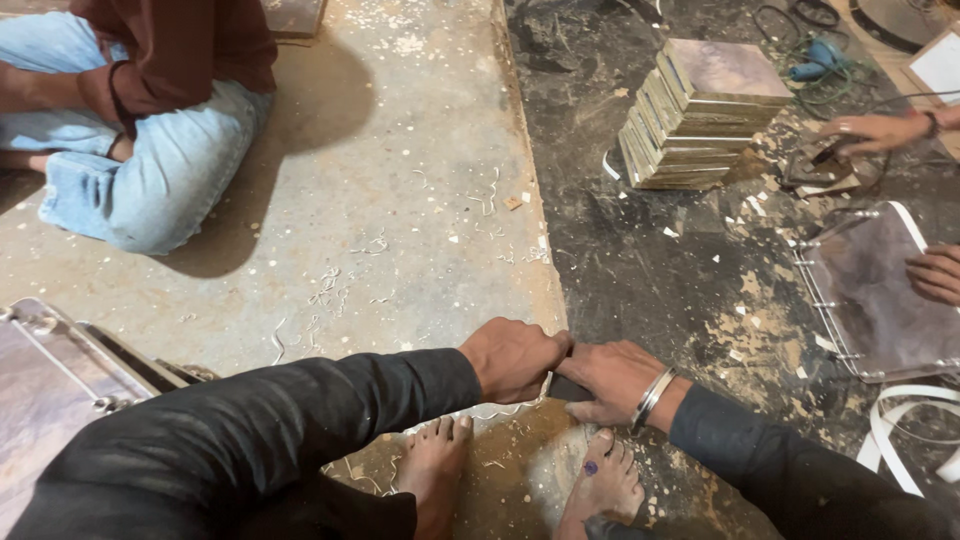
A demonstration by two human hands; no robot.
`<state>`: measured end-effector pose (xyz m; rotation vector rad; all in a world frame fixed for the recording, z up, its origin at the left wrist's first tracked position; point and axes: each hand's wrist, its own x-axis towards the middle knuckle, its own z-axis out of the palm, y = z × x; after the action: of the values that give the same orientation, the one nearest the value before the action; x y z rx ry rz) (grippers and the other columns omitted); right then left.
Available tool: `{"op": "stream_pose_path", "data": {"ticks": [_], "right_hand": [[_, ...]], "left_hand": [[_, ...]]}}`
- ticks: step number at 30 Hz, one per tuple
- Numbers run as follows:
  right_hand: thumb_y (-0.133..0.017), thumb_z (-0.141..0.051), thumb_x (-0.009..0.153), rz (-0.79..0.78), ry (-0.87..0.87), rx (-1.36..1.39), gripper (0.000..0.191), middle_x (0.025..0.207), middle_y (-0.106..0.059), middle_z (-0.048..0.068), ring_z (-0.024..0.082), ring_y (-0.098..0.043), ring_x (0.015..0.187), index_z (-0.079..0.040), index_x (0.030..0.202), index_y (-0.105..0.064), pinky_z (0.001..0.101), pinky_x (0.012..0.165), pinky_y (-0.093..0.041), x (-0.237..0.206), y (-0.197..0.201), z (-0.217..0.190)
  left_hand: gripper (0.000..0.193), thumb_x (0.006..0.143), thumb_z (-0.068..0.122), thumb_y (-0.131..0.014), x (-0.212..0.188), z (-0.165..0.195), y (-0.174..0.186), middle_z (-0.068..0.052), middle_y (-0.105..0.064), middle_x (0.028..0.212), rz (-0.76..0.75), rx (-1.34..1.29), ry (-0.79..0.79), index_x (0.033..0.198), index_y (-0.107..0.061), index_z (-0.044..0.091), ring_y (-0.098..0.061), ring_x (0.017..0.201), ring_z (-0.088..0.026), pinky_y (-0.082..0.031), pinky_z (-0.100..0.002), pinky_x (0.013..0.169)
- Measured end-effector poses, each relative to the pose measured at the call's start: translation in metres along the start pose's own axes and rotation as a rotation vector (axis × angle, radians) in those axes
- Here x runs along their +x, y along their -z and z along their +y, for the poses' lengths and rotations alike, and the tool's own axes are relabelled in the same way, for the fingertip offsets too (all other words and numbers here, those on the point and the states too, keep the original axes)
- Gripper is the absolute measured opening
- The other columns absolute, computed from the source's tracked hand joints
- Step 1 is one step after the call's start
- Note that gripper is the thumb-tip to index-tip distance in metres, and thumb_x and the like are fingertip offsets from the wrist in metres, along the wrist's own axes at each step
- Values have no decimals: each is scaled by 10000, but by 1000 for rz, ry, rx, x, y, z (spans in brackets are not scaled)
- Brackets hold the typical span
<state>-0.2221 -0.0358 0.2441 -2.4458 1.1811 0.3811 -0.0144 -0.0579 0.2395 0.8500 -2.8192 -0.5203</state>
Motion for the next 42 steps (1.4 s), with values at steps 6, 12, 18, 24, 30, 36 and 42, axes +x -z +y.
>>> {"op": "stream_pose_path", "data": {"ticks": [6,12,18,24,30,36,42], "right_hand": [[-810,-353,744,55,50,25,551,1046,-673,126,365,-680,945,-126,1208,-619,479,800,-541,-2,-6,3],[-794,-345,737,59,61,57,585,1041,-674,133,374,-674,949,-132,1250,-612,487,812,-532,-3,-5,2],[-773,-355,761,34,38,49,527,1038,-674,136,375,-672,949,-114,1206,-625,489,822,-529,-4,-6,2],[-776,-375,773,33,36,50,537,1050,-669,137,375,-669,956,-114,1213,-613,494,819,-526,-4,-8,2],[-783,-373,776,14,32,61,564,1058,-671,133,373,-670,973,-132,1252,-601,495,828,-524,-5,-7,2],[-788,-364,765,16,43,52,618,1063,-672,137,384,-664,980,-142,1299,-569,501,829,-523,-5,-7,3],[-793,-358,760,59,88,70,580,1073,-680,141,386,-665,998,-122,1250,-593,498,837,-527,-6,-10,6]], "left_hand": [[316,812,139,-625,-1,2,1,-206,-684,707,9,-27,0,1100,-597,14,-699,697,-420,-547,-521,613],[306,826,152,-628,-2,3,2,-211,-682,712,11,-47,-12,1088,-587,-1,-694,700,-433,-541,-533,611],[309,821,139,-625,-1,4,4,-215,-681,711,-10,-48,-2,1099,-591,7,-693,698,-437,-540,-536,608],[304,827,102,-601,1,5,5,-211,-675,695,-42,-59,16,1118,-590,14,-690,677,-429,-538,-530,601],[265,821,108,-615,1,6,3,-212,-672,695,-10,-44,-3,1065,-593,9,-684,690,-434,-531,-537,607],[267,812,113,-619,1,5,4,-221,-672,697,-5,-48,-16,1052,-593,-1,-685,695,-440,-533,-539,610],[229,835,118,-602,1,7,4,-230,-669,685,9,-49,-15,1032,-591,1,-680,690,-451,-523,-552,605]]}}
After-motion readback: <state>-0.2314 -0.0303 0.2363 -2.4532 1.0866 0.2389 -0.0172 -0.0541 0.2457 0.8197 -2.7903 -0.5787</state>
